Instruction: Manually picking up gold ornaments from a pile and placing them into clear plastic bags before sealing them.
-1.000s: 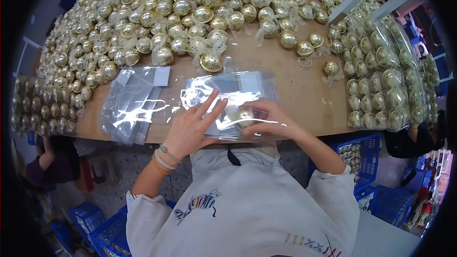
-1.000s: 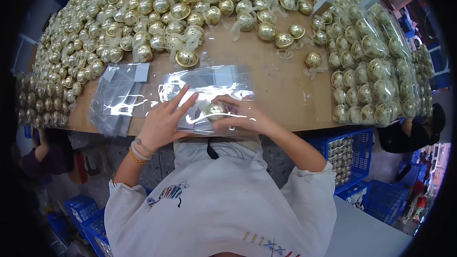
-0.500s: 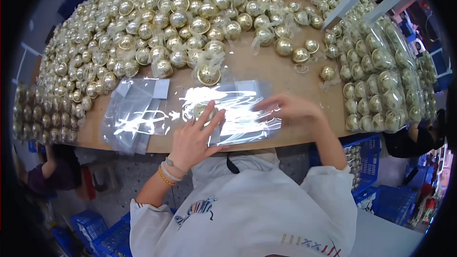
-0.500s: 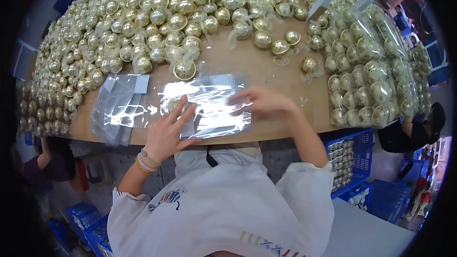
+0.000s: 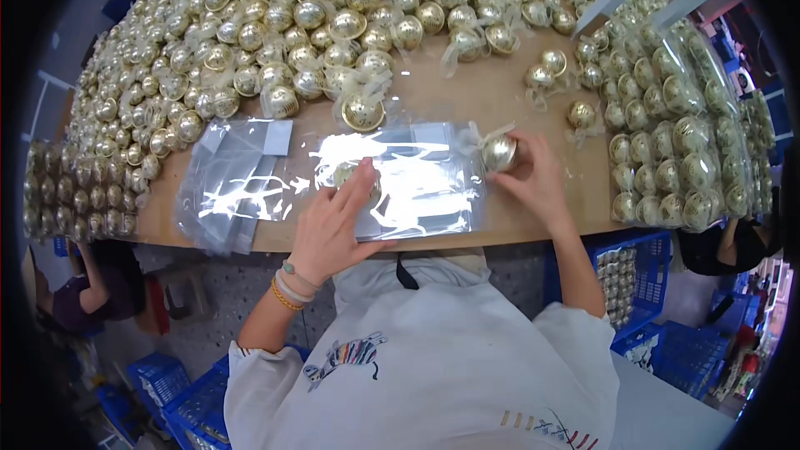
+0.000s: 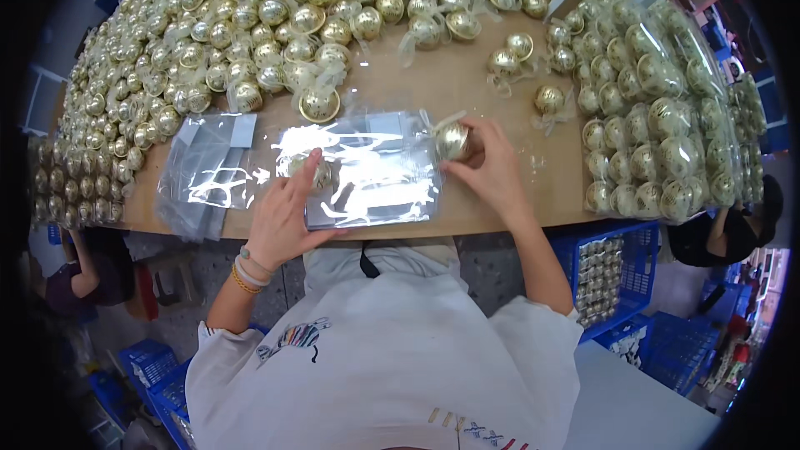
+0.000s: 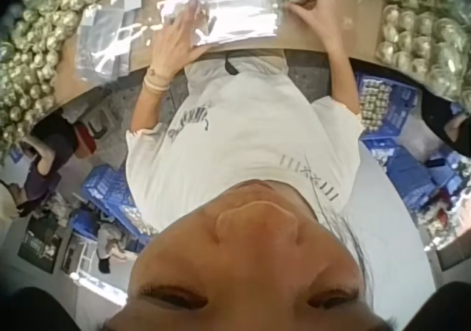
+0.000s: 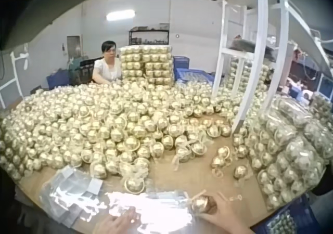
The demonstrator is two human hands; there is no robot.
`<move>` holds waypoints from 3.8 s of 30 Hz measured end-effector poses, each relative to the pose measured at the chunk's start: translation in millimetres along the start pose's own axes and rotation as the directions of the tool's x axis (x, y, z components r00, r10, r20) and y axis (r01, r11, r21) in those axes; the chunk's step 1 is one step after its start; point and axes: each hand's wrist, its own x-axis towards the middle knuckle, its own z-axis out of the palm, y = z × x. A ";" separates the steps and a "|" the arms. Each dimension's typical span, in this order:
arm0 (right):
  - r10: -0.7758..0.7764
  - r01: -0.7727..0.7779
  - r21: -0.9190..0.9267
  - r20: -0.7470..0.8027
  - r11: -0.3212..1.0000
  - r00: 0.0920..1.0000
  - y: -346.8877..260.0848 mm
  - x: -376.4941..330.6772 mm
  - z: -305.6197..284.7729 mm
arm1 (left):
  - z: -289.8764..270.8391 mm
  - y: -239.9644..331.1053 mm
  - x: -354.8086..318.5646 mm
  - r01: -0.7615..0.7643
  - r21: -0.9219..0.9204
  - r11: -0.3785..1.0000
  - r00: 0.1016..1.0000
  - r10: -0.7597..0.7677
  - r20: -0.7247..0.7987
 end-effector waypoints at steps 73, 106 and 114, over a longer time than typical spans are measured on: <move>0.095 -0.206 0.207 0.444 0.956 0.891 -5.0 -37.5 41.8 | -3.5 4.6 -11.7 -0.029 -0.008 1.000 0.998 0.029 0.047; -0.086 0.285 -0.954 0.277 0.092 0.957 22.9 276.7 103.7 | 9.0 8.4 -1.2 -0.109 0.011 0.994 0.989 0.108 0.104; -0.348 0.372 -0.846 0.242 0.381 0.906 3.3 49.6 -2.6 | 7.4 8.7 -5.1 -0.097 0.016 0.995 0.992 0.095 0.082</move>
